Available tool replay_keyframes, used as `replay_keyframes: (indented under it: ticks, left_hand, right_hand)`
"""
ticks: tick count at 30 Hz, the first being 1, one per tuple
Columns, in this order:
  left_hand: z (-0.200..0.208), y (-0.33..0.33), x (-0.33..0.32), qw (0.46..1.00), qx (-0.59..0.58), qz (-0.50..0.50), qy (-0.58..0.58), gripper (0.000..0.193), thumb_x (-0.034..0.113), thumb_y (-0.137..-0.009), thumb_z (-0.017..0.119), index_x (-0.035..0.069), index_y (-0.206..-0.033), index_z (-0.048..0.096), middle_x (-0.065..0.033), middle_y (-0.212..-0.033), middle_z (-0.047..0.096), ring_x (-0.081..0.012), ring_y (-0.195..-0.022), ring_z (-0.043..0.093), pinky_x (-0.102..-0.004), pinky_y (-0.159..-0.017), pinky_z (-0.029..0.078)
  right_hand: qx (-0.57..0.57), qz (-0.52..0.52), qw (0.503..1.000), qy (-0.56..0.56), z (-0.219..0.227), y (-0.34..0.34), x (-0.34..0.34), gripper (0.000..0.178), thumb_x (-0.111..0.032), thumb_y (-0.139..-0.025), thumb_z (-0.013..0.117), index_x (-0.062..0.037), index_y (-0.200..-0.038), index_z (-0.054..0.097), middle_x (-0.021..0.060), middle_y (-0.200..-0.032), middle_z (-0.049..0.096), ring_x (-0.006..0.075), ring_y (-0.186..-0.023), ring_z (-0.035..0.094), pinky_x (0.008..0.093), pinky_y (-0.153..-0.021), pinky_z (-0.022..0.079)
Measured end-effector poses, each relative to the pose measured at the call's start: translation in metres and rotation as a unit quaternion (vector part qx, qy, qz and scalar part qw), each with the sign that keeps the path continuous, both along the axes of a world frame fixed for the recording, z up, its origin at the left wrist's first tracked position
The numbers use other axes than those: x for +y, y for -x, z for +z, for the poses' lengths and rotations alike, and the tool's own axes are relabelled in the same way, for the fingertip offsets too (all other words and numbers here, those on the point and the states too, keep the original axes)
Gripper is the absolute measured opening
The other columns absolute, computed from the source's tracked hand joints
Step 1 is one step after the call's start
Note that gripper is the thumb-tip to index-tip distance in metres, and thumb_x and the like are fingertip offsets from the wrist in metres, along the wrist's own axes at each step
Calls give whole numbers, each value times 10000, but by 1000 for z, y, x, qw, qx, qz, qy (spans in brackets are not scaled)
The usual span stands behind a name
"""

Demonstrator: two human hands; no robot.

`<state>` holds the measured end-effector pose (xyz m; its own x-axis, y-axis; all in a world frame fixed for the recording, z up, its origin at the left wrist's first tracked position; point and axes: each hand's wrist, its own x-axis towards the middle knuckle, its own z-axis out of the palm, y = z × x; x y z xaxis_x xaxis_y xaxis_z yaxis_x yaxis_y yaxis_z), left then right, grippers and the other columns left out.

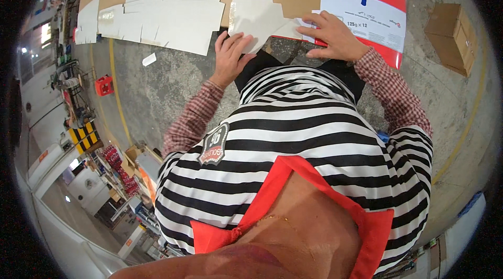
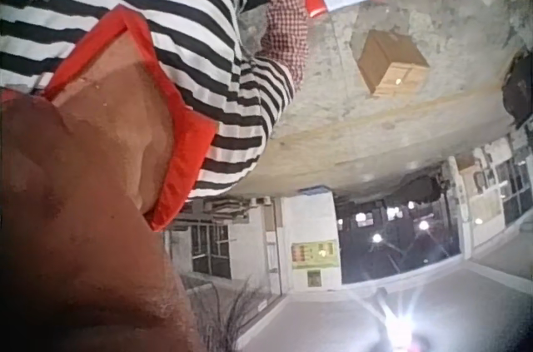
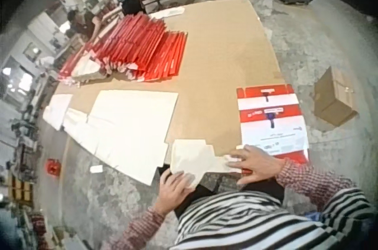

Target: The person folds white cardboard pieces into small rectangular boxes. They place a red and white printed insert into each box and then stack the finished units on the table. The process is repeated continuously throughout the video.

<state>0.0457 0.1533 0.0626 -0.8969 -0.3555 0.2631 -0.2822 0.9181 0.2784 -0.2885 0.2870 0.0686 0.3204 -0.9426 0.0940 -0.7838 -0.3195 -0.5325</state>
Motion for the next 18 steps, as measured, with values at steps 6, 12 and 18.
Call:
replay_keyframes:
  ticks: [6,12,18]
  left_hand:
    - [-16,46,5,968,119,213,56,771,467,-837,731,30,-1403,442,-173,-1477,405,-383,-1410,284,-590,-1129,186]
    - [-22,77,21,868,250,406,-141,917,276,-796,823,10,-1487,282,-235,-1538,229,-400,-1411,258,-556,-1141,208]
    - [-24,74,31,497,458,404,-617,485,22,-858,721,13,-1241,424,-102,-1069,592,-205,-942,591,-332,-794,505]
  right_hand:
    - [-4,13,1000,-10,-1,2,7,688,-543,-804,694,-134,-1347,588,107,-1376,510,290,-1039,480,414,-942,419]
    - [-17,13,1000,-2,-7,0,6,687,-555,-814,676,-138,-1353,585,90,-1372,528,281,-1007,475,403,-934,417]
    - [-19,5,1000,9,-8,2,10,687,-568,-814,667,-148,-1352,586,94,-1358,532,284,-1027,473,398,-940,417]
